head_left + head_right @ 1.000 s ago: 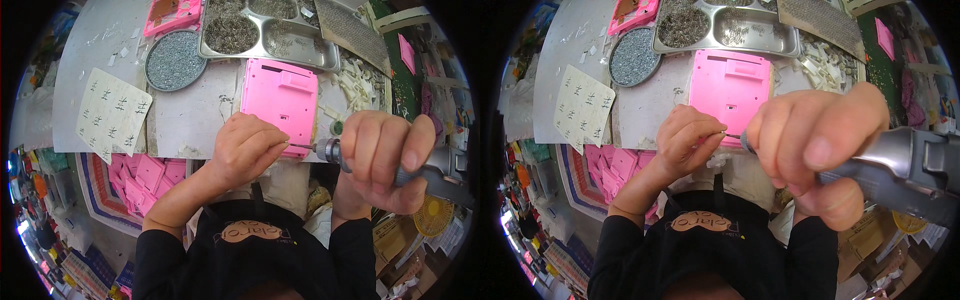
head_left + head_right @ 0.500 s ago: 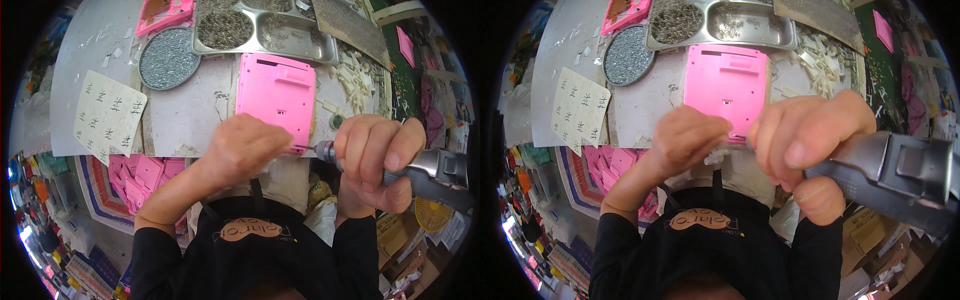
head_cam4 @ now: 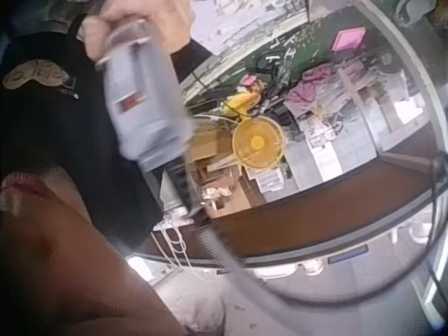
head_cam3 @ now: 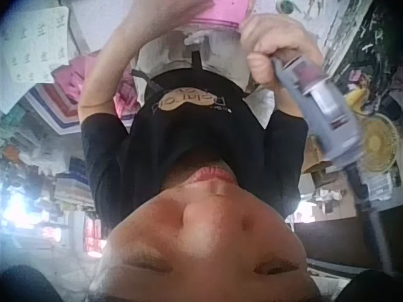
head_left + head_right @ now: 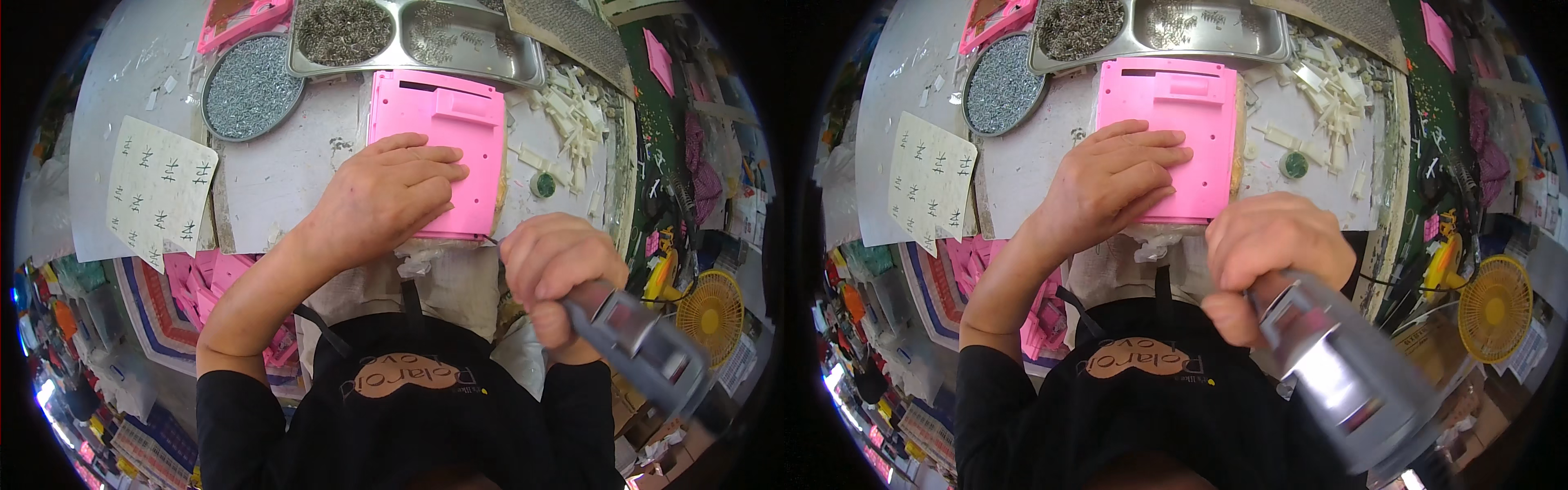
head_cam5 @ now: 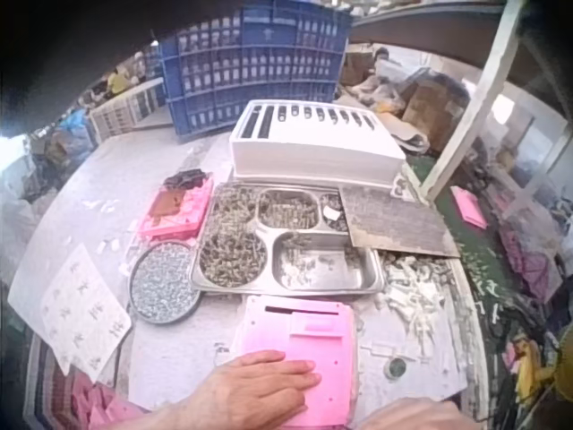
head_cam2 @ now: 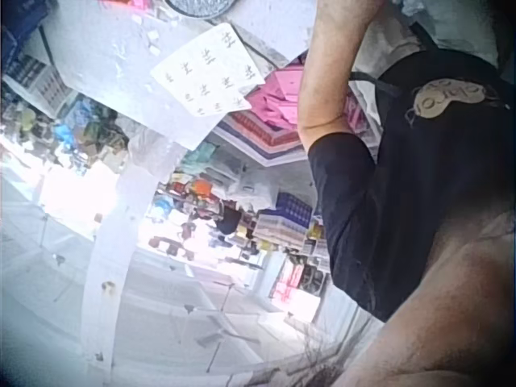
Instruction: Assembling the internal components of a pink electronic device, including soldering wires and using an electric screwdriver.
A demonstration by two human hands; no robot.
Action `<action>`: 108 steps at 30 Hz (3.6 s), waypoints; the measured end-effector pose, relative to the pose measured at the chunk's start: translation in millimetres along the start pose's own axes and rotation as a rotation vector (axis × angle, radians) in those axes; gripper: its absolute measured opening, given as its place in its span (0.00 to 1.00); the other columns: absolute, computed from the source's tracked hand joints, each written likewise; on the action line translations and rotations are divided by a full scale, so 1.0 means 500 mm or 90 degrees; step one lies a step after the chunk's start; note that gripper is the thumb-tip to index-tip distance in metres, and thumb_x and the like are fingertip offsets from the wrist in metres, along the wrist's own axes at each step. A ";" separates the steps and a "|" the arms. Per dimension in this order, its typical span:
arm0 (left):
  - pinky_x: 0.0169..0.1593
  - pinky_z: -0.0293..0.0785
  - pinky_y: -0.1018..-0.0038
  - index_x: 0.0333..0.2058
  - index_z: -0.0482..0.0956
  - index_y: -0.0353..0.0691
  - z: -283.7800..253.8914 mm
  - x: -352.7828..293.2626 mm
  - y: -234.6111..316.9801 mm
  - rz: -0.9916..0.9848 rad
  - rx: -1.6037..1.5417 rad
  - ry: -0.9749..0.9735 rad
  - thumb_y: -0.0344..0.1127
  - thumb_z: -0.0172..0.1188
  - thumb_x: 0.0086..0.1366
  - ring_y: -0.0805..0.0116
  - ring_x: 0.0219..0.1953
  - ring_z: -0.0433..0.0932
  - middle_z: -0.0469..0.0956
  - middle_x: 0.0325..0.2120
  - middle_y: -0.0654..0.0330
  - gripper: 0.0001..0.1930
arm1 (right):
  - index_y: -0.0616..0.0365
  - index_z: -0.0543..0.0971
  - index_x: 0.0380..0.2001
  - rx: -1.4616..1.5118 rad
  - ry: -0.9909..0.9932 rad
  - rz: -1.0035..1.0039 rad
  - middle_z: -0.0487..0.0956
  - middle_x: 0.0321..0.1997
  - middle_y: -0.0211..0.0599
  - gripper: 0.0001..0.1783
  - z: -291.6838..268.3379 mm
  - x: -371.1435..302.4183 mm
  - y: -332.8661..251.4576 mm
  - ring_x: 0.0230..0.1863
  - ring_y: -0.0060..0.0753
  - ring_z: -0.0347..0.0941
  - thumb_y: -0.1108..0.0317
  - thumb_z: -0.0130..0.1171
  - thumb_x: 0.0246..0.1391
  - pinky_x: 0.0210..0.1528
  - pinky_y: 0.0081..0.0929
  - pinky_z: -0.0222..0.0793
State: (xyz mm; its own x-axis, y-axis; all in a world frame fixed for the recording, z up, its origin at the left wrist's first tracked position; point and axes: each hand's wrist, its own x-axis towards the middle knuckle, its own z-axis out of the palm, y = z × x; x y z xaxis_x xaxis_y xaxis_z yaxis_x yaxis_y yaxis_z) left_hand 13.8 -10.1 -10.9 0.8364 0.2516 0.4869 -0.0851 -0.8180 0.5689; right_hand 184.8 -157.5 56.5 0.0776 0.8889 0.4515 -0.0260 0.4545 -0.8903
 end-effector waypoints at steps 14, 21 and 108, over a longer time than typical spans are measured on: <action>0.59 0.77 0.57 0.36 0.81 0.39 0.004 -0.009 0.003 -0.048 -0.046 0.013 0.31 0.69 0.59 0.60 0.54 0.83 0.86 0.46 0.60 0.08 | 0.60 0.72 0.27 0.018 -0.037 -0.024 0.73 0.18 0.32 0.11 -0.006 0.063 0.045 0.16 0.34 0.70 0.79 0.66 0.49 0.21 0.29 0.67; 0.57 0.78 0.58 0.36 0.81 0.38 0.003 -0.005 -0.005 -0.044 -0.065 0.015 0.31 0.70 0.58 0.59 0.54 0.83 0.86 0.46 0.59 0.09 | 0.55 0.71 0.26 0.128 -0.007 0.033 0.71 0.17 0.31 0.11 -0.047 0.104 0.033 0.17 0.33 0.68 0.74 0.66 0.53 0.24 0.32 0.66; 0.39 0.58 0.71 0.27 0.74 0.46 0.006 -0.061 0.012 -0.163 0.064 0.241 0.32 0.73 0.55 0.77 0.46 0.85 0.86 0.38 0.69 0.12 | 0.55 0.68 0.31 0.020 0.059 0.029 0.63 0.16 0.25 0.08 0.071 0.313 0.206 0.16 0.21 0.57 0.68 0.49 0.67 0.22 0.25 0.53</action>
State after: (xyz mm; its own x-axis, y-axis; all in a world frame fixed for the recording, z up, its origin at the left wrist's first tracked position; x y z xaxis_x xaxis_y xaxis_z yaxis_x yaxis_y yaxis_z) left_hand -10.7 -24.1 -24.1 0.5663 0.6073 0.5572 0.1669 -0.7465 0.6441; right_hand 159.0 30.6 37.6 0.1669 0.9001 0.4024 -0.0619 0.4169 -0.9069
